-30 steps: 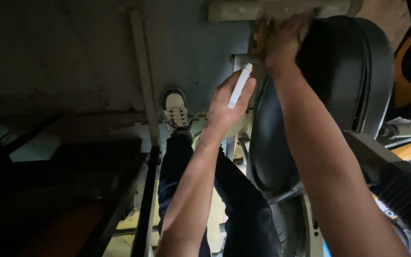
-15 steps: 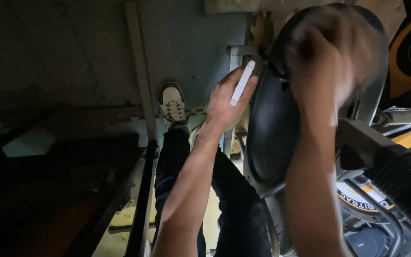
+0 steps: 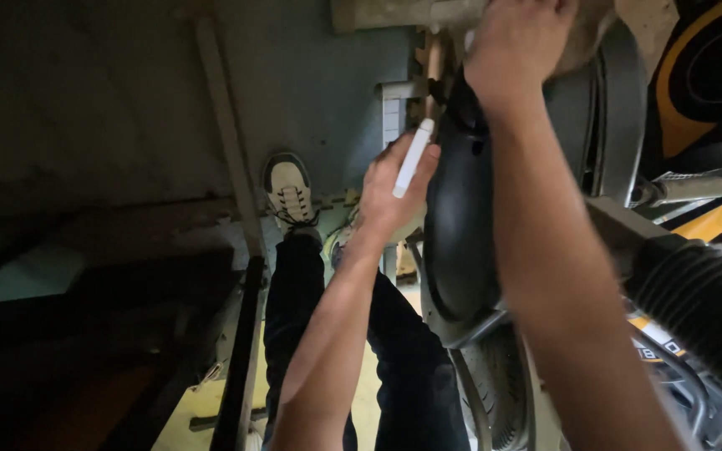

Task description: Cleaning and wiping down various gym machines using a spray bottle and cloth.

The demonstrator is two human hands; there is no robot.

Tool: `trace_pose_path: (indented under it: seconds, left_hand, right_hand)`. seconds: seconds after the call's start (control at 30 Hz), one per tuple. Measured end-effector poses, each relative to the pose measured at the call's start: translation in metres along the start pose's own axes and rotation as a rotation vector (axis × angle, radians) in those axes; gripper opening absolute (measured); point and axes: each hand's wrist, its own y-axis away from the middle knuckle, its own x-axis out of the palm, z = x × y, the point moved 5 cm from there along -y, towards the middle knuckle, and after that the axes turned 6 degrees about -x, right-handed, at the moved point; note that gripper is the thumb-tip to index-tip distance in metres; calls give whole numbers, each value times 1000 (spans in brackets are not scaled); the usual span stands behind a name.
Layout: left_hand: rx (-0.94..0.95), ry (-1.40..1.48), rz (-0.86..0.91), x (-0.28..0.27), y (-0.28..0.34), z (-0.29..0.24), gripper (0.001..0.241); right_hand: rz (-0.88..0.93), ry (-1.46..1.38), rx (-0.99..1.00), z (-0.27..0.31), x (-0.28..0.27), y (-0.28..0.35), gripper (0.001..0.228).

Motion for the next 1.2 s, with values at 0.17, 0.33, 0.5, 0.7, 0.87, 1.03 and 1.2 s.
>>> trace_pose_path:
  seconds: [0.17,0.33,0.5,0.7,0.87,1.03,1.2]
  left_hand:
    - [45,7,30,5,4,12,31]
    - [-13,51,35,-6,5,0,41]
    - [115,-22,-72,-13,7,11,39]
    - [41,13,5,-15,10,2,35]
    - [75,62,3,-12,9,5,37]
    - [59,43,63,-10,7,2,37]
    - [102,77,-3,-11,6,-2,33]
  right_hand:
    - [-277,266,-205,29,30,40,33]
    - [96,-128,-27,28,113,64,29]
    - [357,283,-347,41,161,27,22]
    - [-135,-34,-118,25,110,39,33]
    - [-221,-284,-180,49,-35,127,52]
    - [-222,-177,4,50,-83,181,51]
    - [-377,-206,76,10,-81,168,52]
